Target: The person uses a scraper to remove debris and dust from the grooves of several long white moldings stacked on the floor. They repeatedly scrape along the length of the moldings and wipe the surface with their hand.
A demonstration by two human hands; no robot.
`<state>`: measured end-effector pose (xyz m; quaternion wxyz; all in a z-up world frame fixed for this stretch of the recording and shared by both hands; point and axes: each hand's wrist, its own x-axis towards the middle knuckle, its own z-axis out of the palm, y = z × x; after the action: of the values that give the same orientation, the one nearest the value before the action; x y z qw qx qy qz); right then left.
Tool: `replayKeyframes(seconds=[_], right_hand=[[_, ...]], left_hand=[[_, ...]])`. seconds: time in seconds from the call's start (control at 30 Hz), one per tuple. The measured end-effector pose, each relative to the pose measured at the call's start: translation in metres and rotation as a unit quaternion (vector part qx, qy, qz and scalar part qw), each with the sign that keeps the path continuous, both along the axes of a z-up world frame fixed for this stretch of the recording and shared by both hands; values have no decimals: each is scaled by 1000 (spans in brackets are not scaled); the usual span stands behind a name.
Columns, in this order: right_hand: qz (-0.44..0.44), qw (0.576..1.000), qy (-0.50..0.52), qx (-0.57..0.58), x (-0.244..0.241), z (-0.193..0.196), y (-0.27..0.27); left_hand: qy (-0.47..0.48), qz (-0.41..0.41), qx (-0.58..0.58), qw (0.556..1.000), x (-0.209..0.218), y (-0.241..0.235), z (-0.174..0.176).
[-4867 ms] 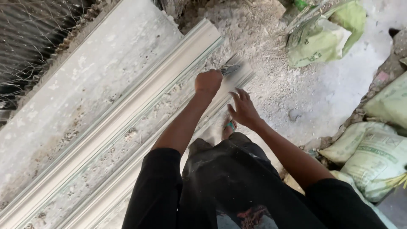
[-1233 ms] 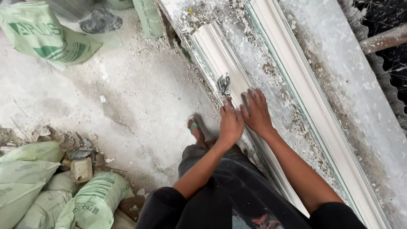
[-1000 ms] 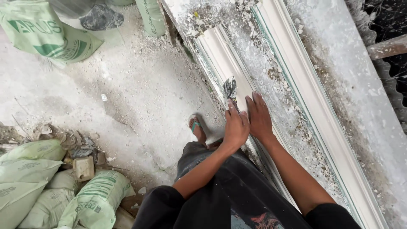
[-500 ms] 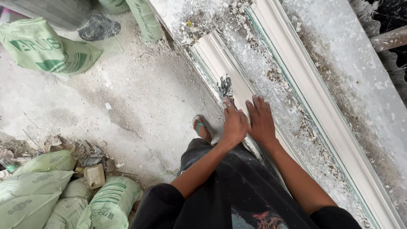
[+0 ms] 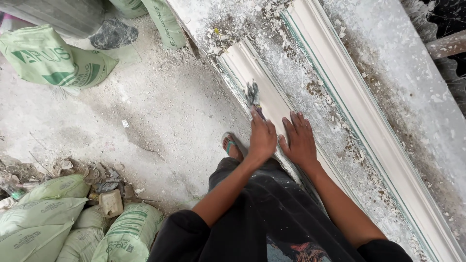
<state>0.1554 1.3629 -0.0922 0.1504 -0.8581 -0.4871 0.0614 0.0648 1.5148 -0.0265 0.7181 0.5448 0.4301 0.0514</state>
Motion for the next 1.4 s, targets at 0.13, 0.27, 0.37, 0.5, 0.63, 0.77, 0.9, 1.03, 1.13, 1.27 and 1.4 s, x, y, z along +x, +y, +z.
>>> replayKeyframes(seconds=[0.13,0.27,0.37,0.5,0.63,0.77,0.9,1.03,1.13,1.27,1.4], right_hand=[[-5,1000,4,3,2,-1,2],[-6,1000,8,-4,-1,4,1],[-8,1000,4,-12,0,5,4],[-10,1000,5,-15,1,4,4],[-10,1000,9,-10,2,4,4],[-10,1000,13,2,2,3,4],[-8,1000,13,-5,2,1,3],[-14,1000,15,-2,2,3,3],[-20,1000,22,-1,3,3,4],[-15,999,28,14,-3,2,-4],[-17,999,26,23,1,5,3]], left_hand=[[13,-63,130,989,-8,-40,-62],[17,-44,153,987,13,20,-27],[55,-41,28,997,23,74,-2],[-3,1,109,994,22,83,-18],[27,-43,122,991,11,28,-72],[-73,-8,184,980,17,44,-40],[0,-4,86,996,29,97,-28],[2,0,74,997,24,78,-28],[11,-17,79,997,27,82,-43],[10,12,90,996,22,121,-51],[-83,16,146,986,-6,129,-34]])
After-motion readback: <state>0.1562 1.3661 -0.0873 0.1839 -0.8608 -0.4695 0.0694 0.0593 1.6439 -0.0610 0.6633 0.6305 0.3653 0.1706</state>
